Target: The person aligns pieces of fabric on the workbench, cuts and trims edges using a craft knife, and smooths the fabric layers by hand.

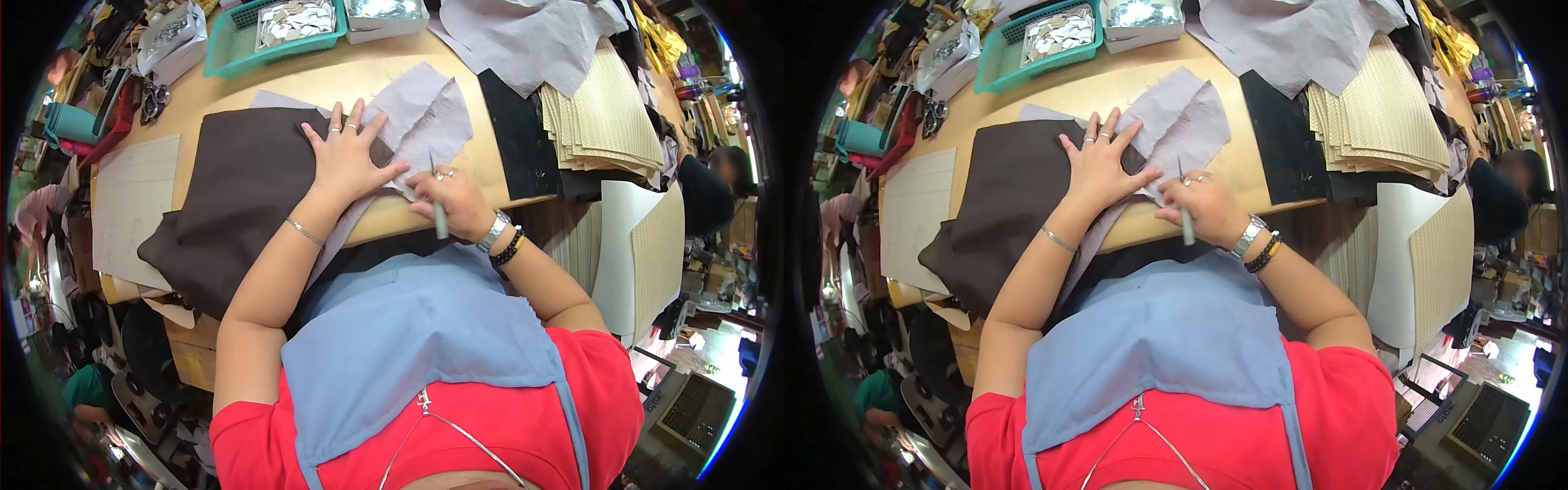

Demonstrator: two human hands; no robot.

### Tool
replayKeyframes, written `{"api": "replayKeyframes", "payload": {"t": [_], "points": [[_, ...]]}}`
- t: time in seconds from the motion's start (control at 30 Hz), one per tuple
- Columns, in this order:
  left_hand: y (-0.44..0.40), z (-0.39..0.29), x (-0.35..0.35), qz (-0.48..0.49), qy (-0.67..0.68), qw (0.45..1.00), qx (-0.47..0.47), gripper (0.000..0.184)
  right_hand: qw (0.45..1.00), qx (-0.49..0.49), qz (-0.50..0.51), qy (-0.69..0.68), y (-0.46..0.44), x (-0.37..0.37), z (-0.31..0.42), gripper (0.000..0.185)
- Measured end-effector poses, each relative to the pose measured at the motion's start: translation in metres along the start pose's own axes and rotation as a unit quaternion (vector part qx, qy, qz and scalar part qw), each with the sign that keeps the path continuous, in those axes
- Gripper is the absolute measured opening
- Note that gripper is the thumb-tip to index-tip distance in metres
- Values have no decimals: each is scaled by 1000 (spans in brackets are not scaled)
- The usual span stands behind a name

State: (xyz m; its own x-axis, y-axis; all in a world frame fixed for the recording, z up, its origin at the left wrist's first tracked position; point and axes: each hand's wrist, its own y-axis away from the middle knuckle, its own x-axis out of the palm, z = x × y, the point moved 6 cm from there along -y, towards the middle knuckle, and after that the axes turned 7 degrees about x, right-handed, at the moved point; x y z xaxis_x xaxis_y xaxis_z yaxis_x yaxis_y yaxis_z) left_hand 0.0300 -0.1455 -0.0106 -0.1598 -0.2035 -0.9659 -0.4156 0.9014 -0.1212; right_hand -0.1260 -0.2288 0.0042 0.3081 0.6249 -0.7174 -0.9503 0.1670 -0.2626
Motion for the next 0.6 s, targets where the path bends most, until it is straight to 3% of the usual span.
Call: {"api": "replayKeyframes", "payload": {"t": [0.13, 0.27, 0.3, 0.4, 0.6], "points": [[-2, 1, 0, 15, 12, 1000, -3, 90, 972, 95, -39, -213, -6, -19, -29, 34], [-2, 2, 1, 20, 8, 1000, -4, 93, 862, 268, -117, -415, -30, -17, -43, 25], [-2, 3, 2, 18, 9, 1000, -4, 93, 851, 284, -83, -434, -32, -17, -47, 23], [-2, 2, 2, 11, 24, 1000, -2, 91, 921, 202, -99, -318, -43, -17, -54, 25], [-2, 3, 3, 8, 29, 1000, -7, 93, 912, 203, -110, -339, -44, 2, -62, 15]]}}
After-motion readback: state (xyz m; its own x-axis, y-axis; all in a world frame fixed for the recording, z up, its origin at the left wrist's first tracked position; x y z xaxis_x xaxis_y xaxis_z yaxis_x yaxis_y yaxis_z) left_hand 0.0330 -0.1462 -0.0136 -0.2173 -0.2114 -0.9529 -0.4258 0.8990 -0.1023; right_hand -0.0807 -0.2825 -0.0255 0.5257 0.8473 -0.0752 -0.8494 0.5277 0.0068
